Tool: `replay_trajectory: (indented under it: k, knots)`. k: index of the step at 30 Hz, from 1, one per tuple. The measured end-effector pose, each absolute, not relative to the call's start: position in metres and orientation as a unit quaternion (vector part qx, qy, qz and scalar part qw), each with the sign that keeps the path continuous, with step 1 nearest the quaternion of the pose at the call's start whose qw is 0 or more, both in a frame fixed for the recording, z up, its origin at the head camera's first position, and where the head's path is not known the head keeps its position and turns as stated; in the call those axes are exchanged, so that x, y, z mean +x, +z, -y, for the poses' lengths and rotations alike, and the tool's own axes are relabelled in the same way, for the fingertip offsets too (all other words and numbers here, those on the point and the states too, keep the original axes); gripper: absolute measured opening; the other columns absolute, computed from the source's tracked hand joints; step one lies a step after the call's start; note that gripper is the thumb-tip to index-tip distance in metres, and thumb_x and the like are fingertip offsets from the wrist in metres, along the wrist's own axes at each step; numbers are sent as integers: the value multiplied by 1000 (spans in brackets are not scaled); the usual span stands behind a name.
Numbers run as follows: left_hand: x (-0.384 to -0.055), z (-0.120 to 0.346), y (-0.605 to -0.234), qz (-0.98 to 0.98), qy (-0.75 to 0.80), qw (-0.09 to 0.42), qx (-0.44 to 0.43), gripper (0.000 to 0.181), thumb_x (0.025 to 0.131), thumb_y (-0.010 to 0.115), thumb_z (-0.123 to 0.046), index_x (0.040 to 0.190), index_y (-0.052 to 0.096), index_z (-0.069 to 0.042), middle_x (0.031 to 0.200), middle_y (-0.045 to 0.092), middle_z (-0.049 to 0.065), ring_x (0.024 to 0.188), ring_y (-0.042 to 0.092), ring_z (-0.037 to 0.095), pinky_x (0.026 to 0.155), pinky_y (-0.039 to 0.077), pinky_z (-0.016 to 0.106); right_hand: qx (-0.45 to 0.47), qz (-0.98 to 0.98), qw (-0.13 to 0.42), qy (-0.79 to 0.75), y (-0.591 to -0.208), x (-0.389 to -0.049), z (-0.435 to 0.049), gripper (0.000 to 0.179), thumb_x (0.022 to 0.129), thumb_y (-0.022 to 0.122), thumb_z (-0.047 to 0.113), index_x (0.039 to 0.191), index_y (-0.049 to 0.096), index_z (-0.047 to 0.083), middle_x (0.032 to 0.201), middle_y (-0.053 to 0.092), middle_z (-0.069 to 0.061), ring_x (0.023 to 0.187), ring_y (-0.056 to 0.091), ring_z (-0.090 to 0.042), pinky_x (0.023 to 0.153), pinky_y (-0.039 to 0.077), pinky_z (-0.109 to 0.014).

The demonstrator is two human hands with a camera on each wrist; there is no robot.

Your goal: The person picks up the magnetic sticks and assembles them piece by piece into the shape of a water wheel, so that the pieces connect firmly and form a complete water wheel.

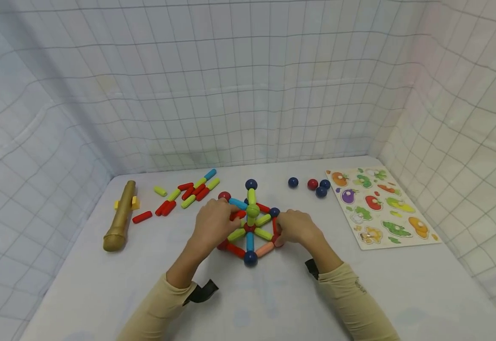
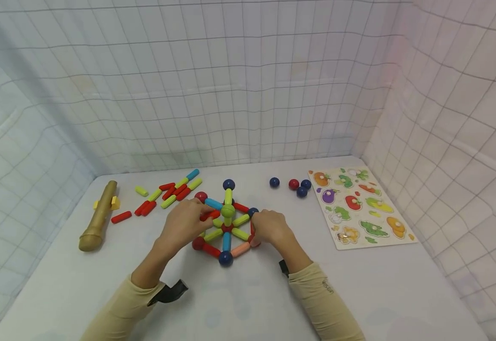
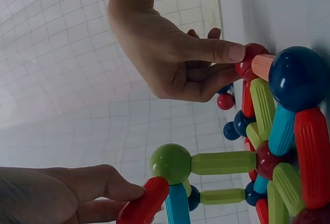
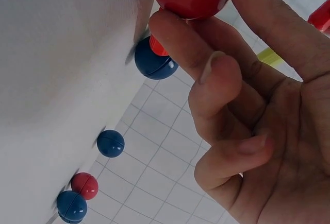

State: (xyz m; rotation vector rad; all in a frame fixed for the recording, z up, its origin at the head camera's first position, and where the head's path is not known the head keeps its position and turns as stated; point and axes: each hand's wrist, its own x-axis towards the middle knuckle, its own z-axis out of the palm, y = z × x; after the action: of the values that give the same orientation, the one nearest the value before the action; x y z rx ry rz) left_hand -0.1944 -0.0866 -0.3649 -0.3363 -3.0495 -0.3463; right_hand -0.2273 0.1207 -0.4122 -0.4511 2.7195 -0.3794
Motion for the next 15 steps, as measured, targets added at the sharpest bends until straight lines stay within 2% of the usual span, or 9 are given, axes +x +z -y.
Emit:
replay_trajectory:
  k: [5,9,12,15]
  knots:
    - [-196,86,-367,985,-123,36,-119,27,82,75,-24,106,77,-11,79,62,2,76,49,18,64,43,28,-162,-962,176,-133,-413,-227,-120,26,72,86,28,72,64,13,70,55,-2,68,51,-18,59,37,-28]
    - [-194,96,-366,980,-159,20,-117,34,84,75,-33,112,74,-13,81,66,2,80,54,18,67,47,29,-162,-962,180,-128,-413,-226,-118,26,73,86,29,74,65,13,71,57,-2,69,52,-18,59,37,-28]
    - [-196,121,-365,973,-213,2,-89,41,89,69,-40,119,71,-12,94,72,4,85,58,19,70,50,31,-165,-963,179,-119,-413,-225,-117,26,73,85,30,75,66,13,71,58,-2,70,52,-19,59,38,-28]
    - [-208,164,-368,971,-234,36,-35,37,95,62,-34,117,70,-6,101,72,12,83,61,27,69,51,36,-170,-964,172,-116,-413,-224,-120,25,73,85,29,74,67,13,70,58,-1,69,51,-18,57,39,-27]
